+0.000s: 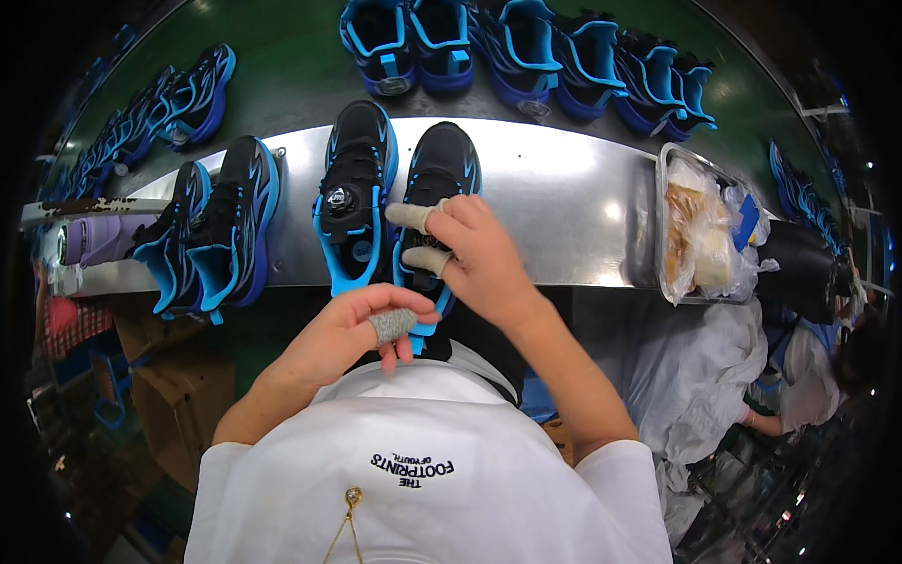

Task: The person turns and presses the dial lace mechanisms on pairs of sneakers by hand, then places the sneakers onto the conveyor belt.

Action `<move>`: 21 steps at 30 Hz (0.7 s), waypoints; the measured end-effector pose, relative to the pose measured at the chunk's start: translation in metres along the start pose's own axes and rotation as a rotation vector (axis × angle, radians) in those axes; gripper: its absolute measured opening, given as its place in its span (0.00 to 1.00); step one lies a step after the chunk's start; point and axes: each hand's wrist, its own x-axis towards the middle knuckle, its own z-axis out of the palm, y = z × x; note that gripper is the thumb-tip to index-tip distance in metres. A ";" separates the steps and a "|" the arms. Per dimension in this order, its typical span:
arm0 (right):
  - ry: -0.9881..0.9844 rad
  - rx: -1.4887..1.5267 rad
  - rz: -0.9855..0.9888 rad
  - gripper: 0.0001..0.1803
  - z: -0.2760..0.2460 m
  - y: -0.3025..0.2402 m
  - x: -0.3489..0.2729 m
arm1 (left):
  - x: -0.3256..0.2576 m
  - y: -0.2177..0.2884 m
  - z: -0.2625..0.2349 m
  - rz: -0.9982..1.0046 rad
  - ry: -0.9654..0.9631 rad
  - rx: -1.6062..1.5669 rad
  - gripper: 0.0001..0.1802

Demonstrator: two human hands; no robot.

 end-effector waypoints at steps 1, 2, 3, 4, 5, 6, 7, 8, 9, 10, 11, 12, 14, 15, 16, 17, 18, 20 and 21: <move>0.077 -0.034 0.004 0.27 0.006 0.001 -0.003 | -0.005 0.005 -0.003 0.083 0.073 0.058 0.11; 0.154 -0.067 0.009 0.27 0.009 0.001 -0.003 | -0.009 0.008 -0.007 0.166 0.146 0.117 0.10; 0.183 -0.012 0.028 0.28 0.009 0.000 -0.002 | 0.001 -0.004 -0.010 0.603 0.435 0.281 0.10; 0.180 -0.009 0.025 0.28 0.008 -0.002 -0.001 | 0.000 -0.003 -0.012 0.544 0.439 0.247 0.13; 0.151 0.004 0.044 0.28 0.004 -0.003 0.001 | 0.003 0.012 -0.031 0.798 0.808 0.759 0.15; 0.123 0.016 0.064 0.28 0.002 -0.004 0.003 | 0.017 0.013 -0.043 0.871 0.916 0.865 0.19; 0.084 0.000 0.104 0.27 0.001 -0.007 0.004 | 0.030 0.006 -0.051 0.809 0.899 0.812 0.20; 0.080 -0.001 0.093 0.27 -0.001 -0.007 0.007 | 0.041 0.006 -0.054 0.754 0.885 0.757 0.20; 0.088 0.040 0.094 0.25 -0.003 -0.007 0.010 | 0.043 0.009 -0.060 0.759 0.895 0.755 0.20; 0.097 0.081 0.106 0.23 -0.004 -0.008 0.010 | 0.041 0.012 -0.066 0.725 0.764 0.747 0.21; 0.053 0.045 0.128 0.20 -0.012 -0.008 0.013 | 0.039 0.014 -0.072 0.690 0.633 0.737 0.22; 0.051 0.044 0.128 0.20 -0.014 -0.006 0.014 | 0.037 0.013 -0.079 0.690 0.633 0.735 0.22; 0.078 0.143 0.158 0.18 -0.016 -0.003 0.017 | 0.033 0.016 -0.089 0.674 0.424 0.625 0.23; 0.103 0.163 0.153 0.17 -0.015 0.000 0.019 | 0.033 0.016 -0.087 0.709 0.449 0.654 0.22; 0.102 0.163 0.151 0.17 -0.016 0.001 0.022 | 0.035 0.015 -0.081 0.710 0.451 0.653 0.22; 0.082 0.124 0.155 0.16 -0.017 0.001 0.025 | 0.036 0.013 -0.073 0.718 0.572 0.727 0.22; 0.061 0.085 0.159 0.16 -0.018 0.001 0.028 | 0.036 0.013 -0.069 0.723 0.693 0.799 0.22; 0.047 0.085 0.166 0.15 -0.019 -0.002 0.032 | 0.035 0.014 -0.079 0.687 0.682 0.824 0.23; 0.034 0.086 0.174 0.15 -0.019 -0.002 0.033 | 0.035 0.015 -0.093 0.678 0.498 0.761 0.24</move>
